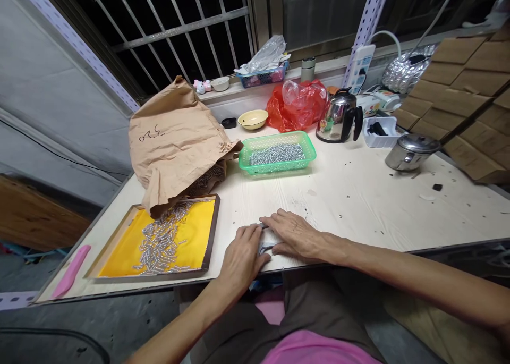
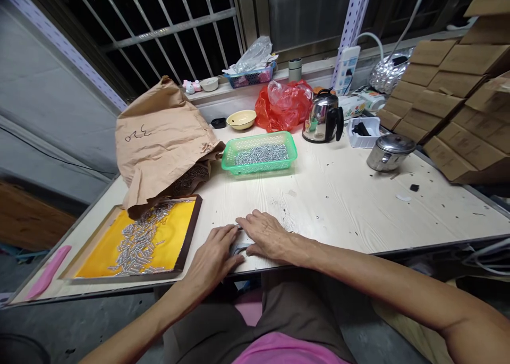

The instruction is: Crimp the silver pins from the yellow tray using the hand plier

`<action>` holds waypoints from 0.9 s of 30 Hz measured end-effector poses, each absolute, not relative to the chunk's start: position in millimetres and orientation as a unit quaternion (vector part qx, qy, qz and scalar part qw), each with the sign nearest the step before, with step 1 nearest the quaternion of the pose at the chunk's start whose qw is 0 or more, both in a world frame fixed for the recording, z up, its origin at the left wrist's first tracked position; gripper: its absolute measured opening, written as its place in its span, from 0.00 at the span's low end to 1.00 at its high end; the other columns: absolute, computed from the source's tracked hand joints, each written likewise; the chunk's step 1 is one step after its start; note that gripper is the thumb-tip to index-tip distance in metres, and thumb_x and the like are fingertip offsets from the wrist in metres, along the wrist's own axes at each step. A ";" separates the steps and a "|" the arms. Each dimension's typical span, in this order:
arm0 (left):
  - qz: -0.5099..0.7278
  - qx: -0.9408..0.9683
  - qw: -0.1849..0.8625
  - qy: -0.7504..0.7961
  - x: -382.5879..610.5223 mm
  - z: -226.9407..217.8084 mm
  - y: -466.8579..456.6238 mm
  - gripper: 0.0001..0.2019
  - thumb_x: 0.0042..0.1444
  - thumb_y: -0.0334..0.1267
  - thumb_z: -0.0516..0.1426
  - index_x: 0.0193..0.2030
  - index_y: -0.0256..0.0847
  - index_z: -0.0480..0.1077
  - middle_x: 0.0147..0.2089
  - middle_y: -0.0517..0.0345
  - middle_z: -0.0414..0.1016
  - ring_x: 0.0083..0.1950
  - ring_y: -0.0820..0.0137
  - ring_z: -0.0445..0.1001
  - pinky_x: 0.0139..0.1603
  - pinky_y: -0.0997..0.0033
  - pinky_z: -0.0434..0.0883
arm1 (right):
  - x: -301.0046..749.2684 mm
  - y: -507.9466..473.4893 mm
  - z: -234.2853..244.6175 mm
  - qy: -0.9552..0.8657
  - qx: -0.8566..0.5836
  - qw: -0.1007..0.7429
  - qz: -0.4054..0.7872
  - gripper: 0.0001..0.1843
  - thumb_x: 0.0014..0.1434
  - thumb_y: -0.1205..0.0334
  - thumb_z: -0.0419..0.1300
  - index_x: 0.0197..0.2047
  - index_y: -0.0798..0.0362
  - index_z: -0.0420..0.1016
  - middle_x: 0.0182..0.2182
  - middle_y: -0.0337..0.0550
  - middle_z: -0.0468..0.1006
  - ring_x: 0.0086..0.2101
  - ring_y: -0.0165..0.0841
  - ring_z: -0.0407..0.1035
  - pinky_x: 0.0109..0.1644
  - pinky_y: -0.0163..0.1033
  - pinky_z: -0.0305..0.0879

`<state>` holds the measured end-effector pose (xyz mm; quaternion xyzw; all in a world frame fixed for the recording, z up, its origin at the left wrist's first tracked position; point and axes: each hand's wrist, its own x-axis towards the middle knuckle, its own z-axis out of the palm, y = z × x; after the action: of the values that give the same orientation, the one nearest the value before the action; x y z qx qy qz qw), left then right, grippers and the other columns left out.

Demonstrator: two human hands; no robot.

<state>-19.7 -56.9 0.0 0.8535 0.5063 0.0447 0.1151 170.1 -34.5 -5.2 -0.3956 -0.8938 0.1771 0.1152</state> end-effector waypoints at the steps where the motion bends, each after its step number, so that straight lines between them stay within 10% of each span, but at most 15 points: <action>1: 0.023 0.864 0.108 0.491 -15.5 -1.1 -52.0 0.25 0.51 0.37 0.60 0.56 0.41 0.62 0.59 0.49 0.65 0.60 0.58 0.61 0.57 0.58 0.64 | 171.3 -35.0 -6.0 -0.894 -0.399 0.110 0.174 0.36 0.54 0.57 0.64 0.60 0.60 0.55 0.47 0.54 0.68 0.47 0.43 0.59 0.49 0.47 0.59; 8: -0.054 0.894 0.104 0.432 -7.1 1.7 -26.4 0.33 0.51 0.40 0.60 0.62 0.34 0.55 0.58 0.45 0.66 0.55 0.56 0.64 0.52 0.56 0.66 | 178.0 -38.2 -1.7 -0.866 -0.475 0.044 0.152 0.29 0.48 0.51 0.66 0.48 0.62 0.69 0.43 0.54 0.69 0.44 0.44 0.60 0.48 0.47 0.60; 21: -0.001 0.900 0.135 0.414 -7.0 -9.1 -19.7 0.06 0.57 0.39 0.56 0.33 0.40 0.70 0.35 0.56 0.70 0.42 0.65 0.66 0.41 0.66 0.66 | 169.4 -32.2 -9.1 -0.877 -0.449 0.006 0.172 0.06 0.61 0.63 0.56 0.38 0.57 0.71 0.36 0.47 0.73 0.38 0.36 0.66 0.40 0.38 0.58; 27: 0.054 0.886 0.081 0.453 -8.1 -19.7 -43.2 0.13 0.57 0.35 0.55 0.50 0.38 0.66 0.51 0.48 0.69 0.53 0.60 0.66 0.52 0.58 0.68 | 182.3 -30.4 2.1 -0.881 -0.440 0.047 0.167 0.18 0.58 0.51 0.59 0.44 0.57 0.71 0.40 0.50 0.70 0.42 0.39 0.63 0.43 0.40 0.59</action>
<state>-8.1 -43.2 -19.7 0.8860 0.4534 0.0536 0.0812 182.3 -30.4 2.1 -0.4404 -0.8810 0.1666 0.0466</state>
